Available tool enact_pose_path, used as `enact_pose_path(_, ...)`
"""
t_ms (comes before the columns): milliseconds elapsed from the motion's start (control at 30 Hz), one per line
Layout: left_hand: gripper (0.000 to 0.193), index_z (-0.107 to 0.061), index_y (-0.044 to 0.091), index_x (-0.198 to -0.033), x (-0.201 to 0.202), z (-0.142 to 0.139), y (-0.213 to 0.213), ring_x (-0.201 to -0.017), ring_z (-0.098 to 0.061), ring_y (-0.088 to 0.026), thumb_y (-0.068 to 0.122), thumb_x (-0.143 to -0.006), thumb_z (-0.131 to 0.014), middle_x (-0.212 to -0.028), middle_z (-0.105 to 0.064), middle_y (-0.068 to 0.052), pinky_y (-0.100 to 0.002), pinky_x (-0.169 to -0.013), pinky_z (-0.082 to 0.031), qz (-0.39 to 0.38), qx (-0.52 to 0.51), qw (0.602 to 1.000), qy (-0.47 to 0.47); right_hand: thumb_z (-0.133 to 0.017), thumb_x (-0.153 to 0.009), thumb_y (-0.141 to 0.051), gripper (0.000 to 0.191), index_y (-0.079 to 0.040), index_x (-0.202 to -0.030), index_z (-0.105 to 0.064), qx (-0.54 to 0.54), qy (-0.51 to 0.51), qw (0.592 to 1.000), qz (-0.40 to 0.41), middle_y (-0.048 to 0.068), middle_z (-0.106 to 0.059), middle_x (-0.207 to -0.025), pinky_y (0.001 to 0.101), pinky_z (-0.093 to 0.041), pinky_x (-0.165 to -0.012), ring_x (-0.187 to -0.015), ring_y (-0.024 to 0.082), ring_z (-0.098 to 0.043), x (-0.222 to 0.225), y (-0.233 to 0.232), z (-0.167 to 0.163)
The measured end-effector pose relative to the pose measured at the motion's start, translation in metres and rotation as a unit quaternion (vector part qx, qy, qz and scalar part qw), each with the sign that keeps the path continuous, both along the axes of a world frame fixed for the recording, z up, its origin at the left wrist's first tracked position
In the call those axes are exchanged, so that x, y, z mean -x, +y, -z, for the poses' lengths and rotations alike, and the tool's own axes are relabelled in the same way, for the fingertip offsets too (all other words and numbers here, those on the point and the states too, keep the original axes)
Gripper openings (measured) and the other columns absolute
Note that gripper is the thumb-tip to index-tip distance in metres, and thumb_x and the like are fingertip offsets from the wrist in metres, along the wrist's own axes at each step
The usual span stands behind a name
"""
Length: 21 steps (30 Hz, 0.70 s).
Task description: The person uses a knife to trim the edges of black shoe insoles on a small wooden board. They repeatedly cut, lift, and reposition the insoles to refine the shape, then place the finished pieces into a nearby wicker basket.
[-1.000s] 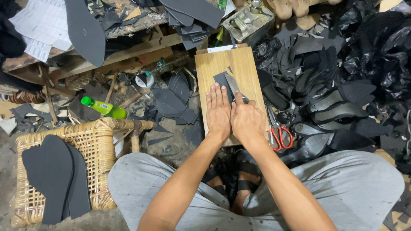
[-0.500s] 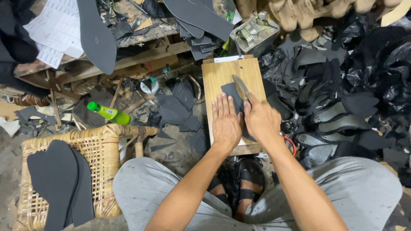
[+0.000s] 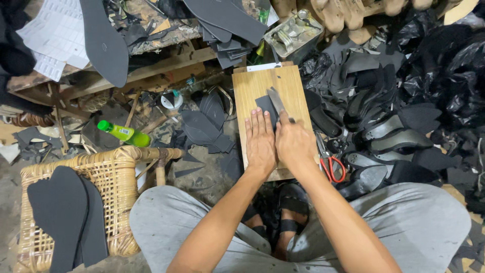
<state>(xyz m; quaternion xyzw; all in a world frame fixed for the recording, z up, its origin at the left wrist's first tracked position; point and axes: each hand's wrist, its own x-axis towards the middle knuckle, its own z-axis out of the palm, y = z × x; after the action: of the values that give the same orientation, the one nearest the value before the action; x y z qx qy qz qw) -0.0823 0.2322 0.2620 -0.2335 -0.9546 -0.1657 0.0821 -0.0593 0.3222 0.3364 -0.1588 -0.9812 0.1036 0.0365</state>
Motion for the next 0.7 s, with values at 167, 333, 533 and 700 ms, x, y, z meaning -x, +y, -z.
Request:
enact_pose_path(167,0.077,-0.034,-0.008,-0.152,-0.003,-0.007,0.0,-0.153,-0.017,-0.044,0.032,-0.091,-0.057,-0.161,-0.028,-0.029,-0.055,-0.124,-0.006,0.017,-0.043,0.996,-0.072,-0.051,-0.104,-0.033,0.037,-0.015,-0.133,-0.065,0.044,-0.013,0.999,-0.029,0.024,-0.073,-0.097,0.0532,-0.056,-0.08,-0.092,0.043,-0.071,0.036,0.02,0.0)
enact_pose_path(333,0.068,-0.04,-0.008,-0.15,0.012,-0.004,-0.001,-0.153,-0.024,-0.041,0.03,-0.096,-0.056,-0.162,-0.032,-0.028,-0.055,-0.125,-0.01,0.001,-0.117,0.993,-0.031,-0.052,-0.101,-0.04,0.042,-0.024,-0.138,-0.063,0.198,0.013,0.979,0.055,0.021,-0.07,-0.119,0.0502,-0.051,-0.093,-0.111,0.043,-0.065,0.027,0.062,-0.006)
enact_pose_path(533,0.065,-0.043,-0.009,-0.151,-0.018,-0.016,-0.001,-0.152,-0.028,-0.043,0.027,-0.098,-0.056,-0.16,-0.036,-0.03,-0.053,-0.127,-0.016,0.011,-0.077,0.996,-0.035,-0.054,-0.101,-0.044,0.043,-0.025,-0.14,-0.062,0.184,0.024,0.98,0.079,0.021,-0.07,-0.123,0.0508,-0.051,-0.095,-0.113,0.044,-0.064,-0.041,0.065,-0.002)
enact_pose_path(700,0.082,-0.036,-0.011,-0.15,-0.073,-0.046,-0.001,-0.151,-0.024,-0.045,0.039,-0.09,-0.064,-0.16,-0.028,-0.034,-0.054,-0.123,-0.014,0.088,-0.025,0.988,-0.121,-0.056,-0.1,-0.037,0.043,-0.027,-0.141,-0.062,0.072,0.024,0.996,0.04,0.019,-0.07,-0.108,0.0545,-0.054,-0.078,-0.095,0.044,-0.069,-0.08,0.048,-0.023)
